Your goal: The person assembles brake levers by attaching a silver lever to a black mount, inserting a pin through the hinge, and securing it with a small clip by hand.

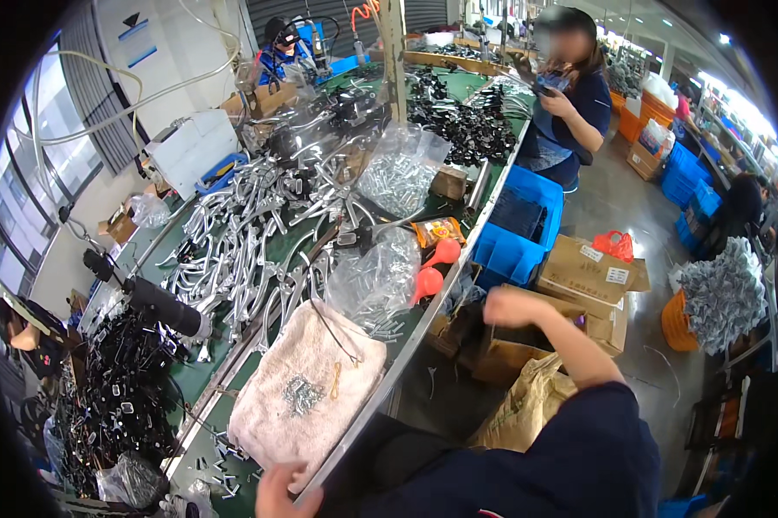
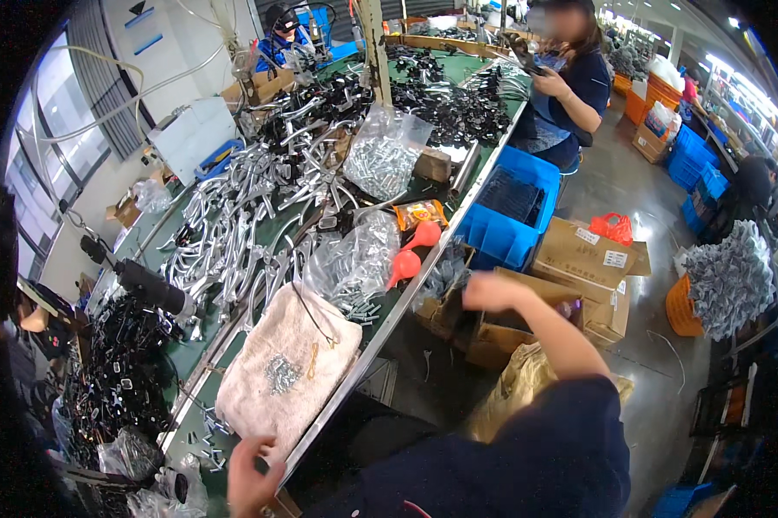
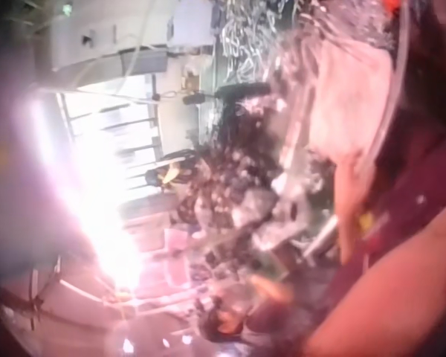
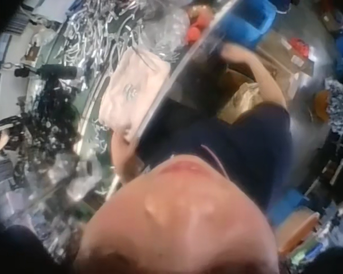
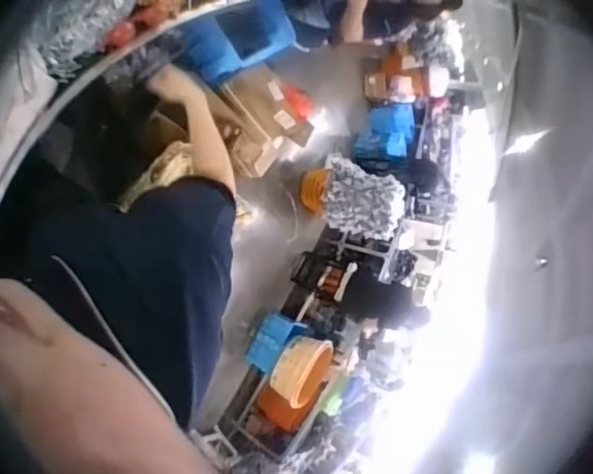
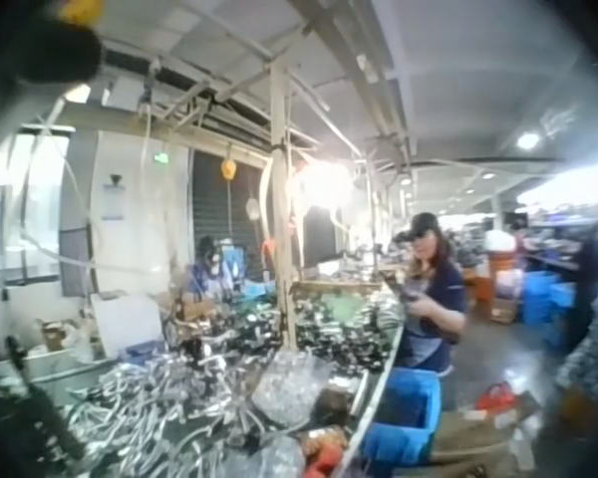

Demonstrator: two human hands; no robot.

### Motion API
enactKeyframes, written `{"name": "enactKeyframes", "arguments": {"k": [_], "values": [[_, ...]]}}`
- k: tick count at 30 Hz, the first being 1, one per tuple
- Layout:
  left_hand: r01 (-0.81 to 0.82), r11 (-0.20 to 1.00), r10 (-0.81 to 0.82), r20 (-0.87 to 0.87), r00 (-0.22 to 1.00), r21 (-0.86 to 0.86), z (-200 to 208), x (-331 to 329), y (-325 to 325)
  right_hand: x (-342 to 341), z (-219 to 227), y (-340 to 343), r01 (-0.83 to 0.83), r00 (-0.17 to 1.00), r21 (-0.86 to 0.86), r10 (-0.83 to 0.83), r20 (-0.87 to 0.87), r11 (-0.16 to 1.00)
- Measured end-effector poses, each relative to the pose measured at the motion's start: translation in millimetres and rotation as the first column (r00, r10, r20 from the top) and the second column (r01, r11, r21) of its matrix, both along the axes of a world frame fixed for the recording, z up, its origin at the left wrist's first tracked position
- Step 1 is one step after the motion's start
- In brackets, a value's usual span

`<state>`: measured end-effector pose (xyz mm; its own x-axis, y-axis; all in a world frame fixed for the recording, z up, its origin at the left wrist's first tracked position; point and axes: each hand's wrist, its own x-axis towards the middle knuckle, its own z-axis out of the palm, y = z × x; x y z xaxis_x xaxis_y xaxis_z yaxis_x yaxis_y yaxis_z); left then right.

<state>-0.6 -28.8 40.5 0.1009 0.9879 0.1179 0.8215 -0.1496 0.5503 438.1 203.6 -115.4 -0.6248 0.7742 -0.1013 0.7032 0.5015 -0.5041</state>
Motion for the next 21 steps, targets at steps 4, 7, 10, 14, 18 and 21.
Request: {"name": "enactKeyframes", "arguments": {"k": [4,7,10,14,18,21], "values": [[0.092,0.726,0.146,0.284,0.948,-0.682,65.4,-29.2,-42.4,-19.6,69.5,-78.6,0.037,0.999,-0.837,0.0,0.044,0.546],[0.265,0.964,-0.101,0.903,0.417,-0.014,34.5,-52.2,-75.1,-11.3,64.5,-85.9,-0.471,0.423,-0.63,-0.469,-0.776,0.618],[-0.438,0.754,0.625,0.331,0.707,-0.489,7.3,-44.8,-47.2,-19.7,-0.4,-45.8,-0.185,0.975,-0.266,0.142,-0.171,0.946],[-0.115,0.96,-0.001,-0.411,0.912,-0.257,31.9,-56.4,-59.3,-63.5,34.6,-74.3,0.053,0.801,-0.427,0.217,0.557,0.903],[-0.363,0.87,0.374,-0.032,0.927,-0.333,33.3,-55.3,-76.5,-82.5,37.3,-73.5,-0.491,0.605,-0.817,-0.556,-0.57,0.303],[-0.372,0.874,0.335,-0.168,0.927,-0.312,29.7,-62.3,-67.7,-43.8,-122.9,-59.9,-0.107,0.61,-0.993,-0.785,-0.108,0.053]]}}
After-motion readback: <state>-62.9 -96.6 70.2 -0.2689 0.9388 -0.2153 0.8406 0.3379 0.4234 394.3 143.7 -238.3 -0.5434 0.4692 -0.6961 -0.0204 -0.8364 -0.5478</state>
